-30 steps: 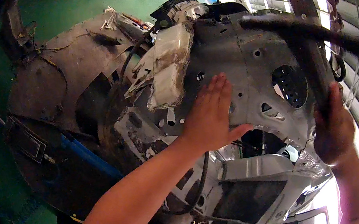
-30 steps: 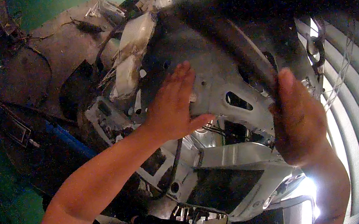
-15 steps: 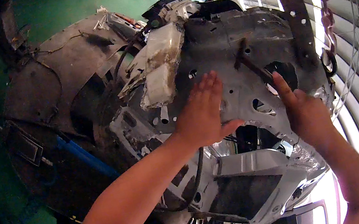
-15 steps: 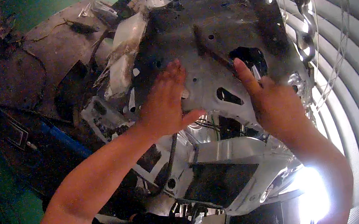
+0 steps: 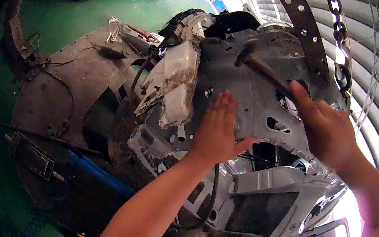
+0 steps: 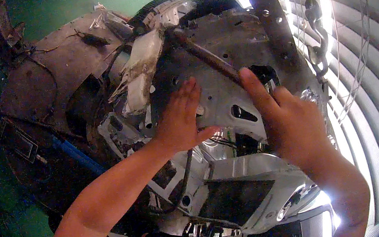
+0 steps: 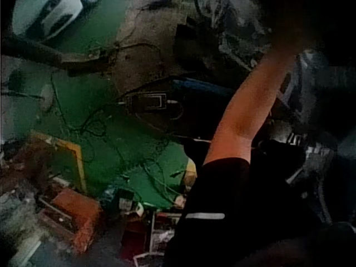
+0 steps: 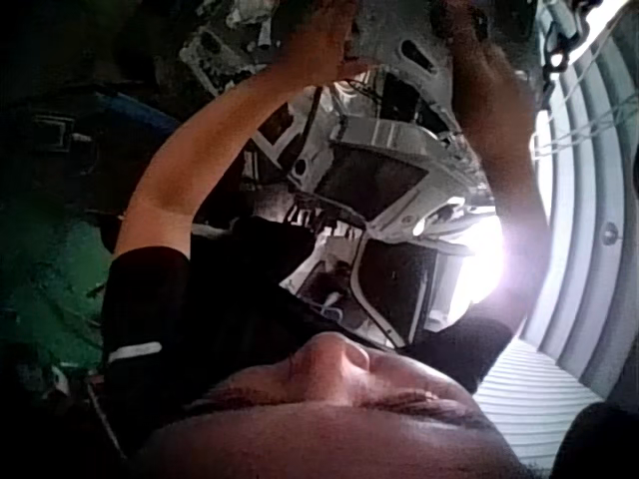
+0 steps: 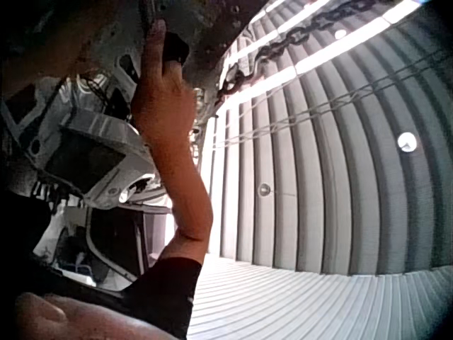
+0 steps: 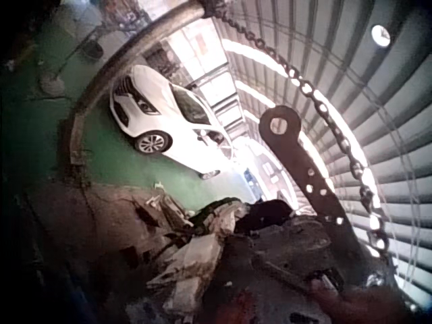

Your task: The person uses a hammer to tap and flatten a large metal car body panel, then removes a smaller metal bracket and continues hammering it on a workbench to straighten its edges and surface.

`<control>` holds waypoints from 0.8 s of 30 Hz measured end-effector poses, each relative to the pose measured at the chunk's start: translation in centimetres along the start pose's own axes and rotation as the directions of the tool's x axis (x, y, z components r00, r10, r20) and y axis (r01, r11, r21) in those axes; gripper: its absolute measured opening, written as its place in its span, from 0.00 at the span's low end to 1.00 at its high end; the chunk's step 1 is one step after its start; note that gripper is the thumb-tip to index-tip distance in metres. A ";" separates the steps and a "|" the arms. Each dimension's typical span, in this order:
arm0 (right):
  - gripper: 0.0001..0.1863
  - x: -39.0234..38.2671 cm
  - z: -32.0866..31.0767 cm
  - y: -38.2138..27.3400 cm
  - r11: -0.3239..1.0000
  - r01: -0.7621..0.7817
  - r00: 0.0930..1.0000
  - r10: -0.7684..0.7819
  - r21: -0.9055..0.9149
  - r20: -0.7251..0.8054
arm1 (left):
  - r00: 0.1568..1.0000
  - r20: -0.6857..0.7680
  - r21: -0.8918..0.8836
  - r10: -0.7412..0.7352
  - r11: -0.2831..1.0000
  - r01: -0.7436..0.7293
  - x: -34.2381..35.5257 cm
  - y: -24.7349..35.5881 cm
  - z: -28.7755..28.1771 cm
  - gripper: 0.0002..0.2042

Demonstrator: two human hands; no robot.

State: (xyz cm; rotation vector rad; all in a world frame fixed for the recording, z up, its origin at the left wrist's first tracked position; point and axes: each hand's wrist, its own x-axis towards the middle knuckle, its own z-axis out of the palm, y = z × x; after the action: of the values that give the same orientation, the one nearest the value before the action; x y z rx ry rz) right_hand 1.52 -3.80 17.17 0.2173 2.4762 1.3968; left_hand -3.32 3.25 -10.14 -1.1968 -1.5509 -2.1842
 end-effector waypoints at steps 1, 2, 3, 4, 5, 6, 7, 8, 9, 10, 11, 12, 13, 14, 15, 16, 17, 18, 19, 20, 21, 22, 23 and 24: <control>0.47 -0.7 1.2 0.8 0.999 0.041 0.998 -0.039 0.024 -0.056 | 1.000 -0.017 0.010 0.001 1.000 -0.001 0.1 -0.2 -0.2 0.50; 0.48 -1.4 3.0 1.9 0.996 0.083 0.991 -0.077 0.045 -0.111 | 0.999 -0.033 0.020 0.002 1.000 -0.001 0.3 -0.4 -0.3 0.50; 0.48 -1.5 4.8 2.4 0.990 0.124 0.980 -0.111 0.066 -0.168 | 0.999 -0.032 0.028 0.005 1.000 -0.004 0.3 -0.6 -0.5 0.50; 0.48 -0.7 5.1 1.6 0.980 -0.070 0.980 0.102 -0.187 0.171 | 1.000 -0.029 0.023 0.011 1.000 -0.010 0.5 -0.6 -0.6 0.50; 0.48 -0.3 4.2 1.3 0.979 -0.050 0.980 0.087 -0.200 0.180 | 0.999 -0.027 0.018 0.016 1.000 -0.016 0.6 -0.6 -0.6 0.50; 0.48 -0.2 2.6 1.0 0.977 -0.030 0.979 0.071 -0.212 0.190 | 1.000 -0.024 0.028 0.014 1.000 -0.013 0.6 -0.4 -0.5 0.49; 0.48 0.1 1.4 0.5 0.977 -0.004 0.979 0.047 -0.215 0.197 | 1.000 -0.019 0.049 0.005 0.999 -0.004 0.5 -0.2 -0.3 0.49; 0.46 0.0 0.6 0.2 0.998 0.004 1.000 -0.003 -0.063 0.024 | 1.000 -0.014 0.070 -0.004 0.998 0.005 0.3 -0.3 -0.1 0.49; 0.46 -0.2 1.4 0.4 0.998 0.064 0.987 -0.064 -0.008 -0.149 | 1.000 -0.023 0.069 0.004 0.998 -0.003 0.2 -0.5 0.0 0.49; 0.46 -0.6 2.8 0.7 0.991 0.133 0.939 -0.115 0.034 -0.323 | 0.999 -0.036 0.071 0.014 0.997 -0.011 0.1 -0.7 -0.1 0.49; 0.46 -1.2 4.1 1.3 0.977 0.201 0.862 -0.146 0.063 -0.485 | 0.999 -0.045 0.066 0.025 0.998 -0.022 0.1 -0.7 -0.3 0.48; 0.46 -1.8 5.0 2.1 0.983 0.176 0.944 -0.152 0.058 -0.293 | 0.999 -0.040 0.072 0.018 0.997 -0.016 0.0 -0.7 -0.4 0.48; 0.46 -1.8 4.6 1.9 0.996 0.083 0.988 -0.084 -0.007 -0.132 | 0.999 -0.032 0.069 0.016 0.998 -0.014 0.2 -0.5 -0.6 0.48; 0.46 -1.6 4.3 1.3 0.996 0.001 1.000 0.001 -0.085 0.027 | 1.000 -0.024 0.066 0.014 0.998 -0.012 0.5 -0.2 -0.7 0.48; 0.45 -1.4 3.7 0.7 0.983 -0.067 0.979 0.098 -0.172 0.180 | 1.000 -0.013 0.049 0.006 0.999 -0.005 0.6 0.0 -0.7 0.48; 0.47 -0.9 1.8 0.0 0.982 -0.050 0.973 0.088 -0.180 0.214 | 1.000 -0.006 0.035 -0.009 0.999 0.009 0.4 0.0 -0.4 0.48; 0.47 -0.9 1.4 -0.1 0.993 -0.044 0.992 0.057 -0.110 0.117 | 1.000 0.002 0.032 -0.023 0.999 0.023 0.2 -0.2 -0.4 0.49; 0.48 -1.0 1.1 0.0 0.999 -0.032 0.999 0.033 -0.041 0.018 | 1.000 -0.022 0.051 -0.005 0.999 0.006 0.1 -0.5 -0.4 0.49; 0.48 -1.3 1.1 0.2 1.000 -0.020 0.997 0.022 0.022 -0.080 | 0.999 -0.045 0.064 0.018 0.998 -0.015 0.2 -0.6 -0.4 0.49; 0.49 -1.7 2.8 1.1 0.997 0.052 0.962 -0.037 0.049 -0.270 | 0.997 -0.067 0.076 0.041 0.996 -0.036 0.2 -0.6 -0.3 0.49; 0.49 -1.9 3.7 1.2 1.000 0.009 0.990 -0.009 0.001 -0.140 | 0.999 -0.032 0.073 0.013 0.997 -0.010 0.0 -0.6 -0.2 0.49; 0.49 -2.2 4.3 1.4 0.998 -0.038 0.999 0.038 -0.049 -0.011 | 1.000 0.011 0.071 -0.006 0.997 0.005 0.3 -0.2 -0.7 0.49; 0.48 -2.5 5.1 1.5 0.992 -0.078 0.989 0.090 -0.100 0.119 | 0.998 0.056 0.070 -0.025 0.997 0.021 0.4 0.1 -0.9 0.49; 0.47 -2.3 6.3 1.7 0.991 -0.107 0.982 0.117 -0.077 0.146 | 0.998 0.059 0.062 -0.031 0.998 0.027 0.3 0.3 -0.6 0.49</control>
State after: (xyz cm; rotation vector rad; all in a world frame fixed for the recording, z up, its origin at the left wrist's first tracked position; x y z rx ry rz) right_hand 5.76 1.57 15.93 0.4369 2.3217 1.4501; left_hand -3.65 2.69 -9.84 -1.2400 -1.6559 -2.1208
